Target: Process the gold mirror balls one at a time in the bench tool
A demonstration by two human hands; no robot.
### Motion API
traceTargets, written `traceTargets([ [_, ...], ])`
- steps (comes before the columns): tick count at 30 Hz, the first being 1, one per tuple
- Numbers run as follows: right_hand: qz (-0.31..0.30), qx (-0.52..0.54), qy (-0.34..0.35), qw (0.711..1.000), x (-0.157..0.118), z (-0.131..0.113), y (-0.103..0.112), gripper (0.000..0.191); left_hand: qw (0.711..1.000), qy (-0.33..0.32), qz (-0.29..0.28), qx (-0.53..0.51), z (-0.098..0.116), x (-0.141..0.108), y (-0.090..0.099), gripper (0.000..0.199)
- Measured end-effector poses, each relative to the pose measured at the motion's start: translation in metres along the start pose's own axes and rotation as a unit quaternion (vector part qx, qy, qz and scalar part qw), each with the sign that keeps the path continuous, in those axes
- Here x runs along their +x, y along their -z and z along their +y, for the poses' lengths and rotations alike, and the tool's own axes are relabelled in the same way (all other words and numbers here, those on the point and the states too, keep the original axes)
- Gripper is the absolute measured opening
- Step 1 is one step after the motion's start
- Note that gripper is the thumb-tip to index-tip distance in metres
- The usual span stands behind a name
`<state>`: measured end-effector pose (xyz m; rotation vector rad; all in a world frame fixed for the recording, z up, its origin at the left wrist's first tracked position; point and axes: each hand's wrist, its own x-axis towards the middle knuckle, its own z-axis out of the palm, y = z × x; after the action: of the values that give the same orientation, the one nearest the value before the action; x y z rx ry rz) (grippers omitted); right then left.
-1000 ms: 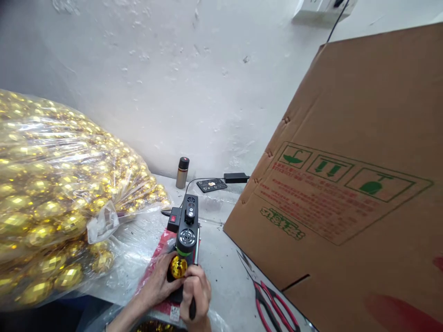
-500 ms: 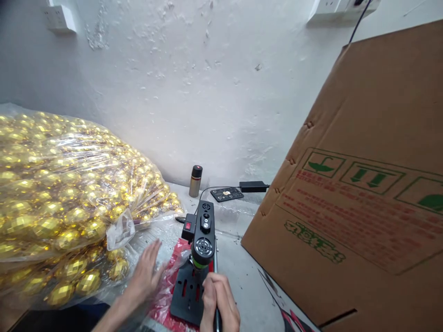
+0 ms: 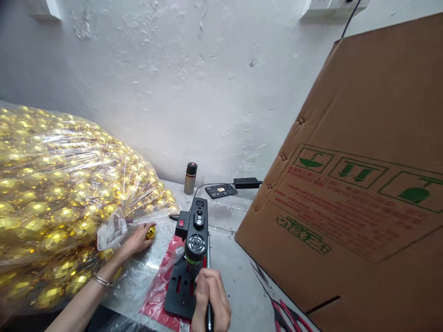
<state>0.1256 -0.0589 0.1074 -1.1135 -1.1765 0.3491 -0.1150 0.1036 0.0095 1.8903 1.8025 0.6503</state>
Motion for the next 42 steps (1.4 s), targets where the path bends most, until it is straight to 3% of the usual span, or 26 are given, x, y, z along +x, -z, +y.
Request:
traceTargets([
  [2,-0.010,0.001,0.017,1.000,0.003,0.003,0.002,0.033,0.999,-0.005,-0.033,0.004,0.007,-0.012,-0.008,0.057],
  [5,-0.034,-0.002,0.065,0.997,0.007,0.010,0.006,0.031,0.997,-0.020,-0.073,0.004,0.019,-0.030,-0.021,0.034],
  [9,-0.055,-0.007,0.128,0.990,0.013,0.013,0.011,0.029,0.996,-0.060,-0.069,0.011,0.030,-0.041,-0.030,0.038],
  [15,-0.048,-0.023,0.119,0.991,0.015,0.005,0.009,0.028,0.993,-0.106,-0.052,0.014,0.032,-0.055,-0.028,0.033],
  [19,-0.038,-0.036,0.092,0.994,0.021,-0.006,0.009,0.030,0.990,-0.125,-0.066,-0.008,0.028,-0.066,-0.025,0.058],
  [23,-0.058,-0.064,0.104,0.991,0.036,-0.022,0.011,0.033,0.987,-0.086,-0.060,-0.118,0.035,-0.067,-0.022,0.045],
  [25,-0.064,-0.077,0.115,0.988,0.041,-0.028,0.012,0.032,0.966,-0.033,-0.066,-0.247,0.044,-0.067,-0.024,0.047],
  [28,-0.062,-0.082,0.130,0.986,0.043,-0.031,0.012,0.033,0.894,0.052,-0.105,-0.433,0.059,-0.071,-0.038,0.055],
  [31,-0.058,-0.077,0.136,0.986,0.042,-0.031,0.012,0.033,0.856,0.104,-0.139,-0.486,0.071,-0.077,-0.062,0.069],
  [33,-0.059,-0.072,0.136,0.986,0.041,-0.030,0.012,0.033,0.863,0.110,-0.142,-0.472,0.075,-0.081,-0.078,0.079],
  [36,-0.067,-0.070,0.132,0.986,0.039,-0.028,0.013,0.033,0.895,0.080,-0.115,-0.423,0.077,-0.087,-0.090,0.085],
  [42,-0.076,-0.063,0.126,0.987,0.033,-0.021,0.014,0.031,0.962,-0.074,-0.030,-0.261,0.083,-0.096,-0.083,0.050],
])
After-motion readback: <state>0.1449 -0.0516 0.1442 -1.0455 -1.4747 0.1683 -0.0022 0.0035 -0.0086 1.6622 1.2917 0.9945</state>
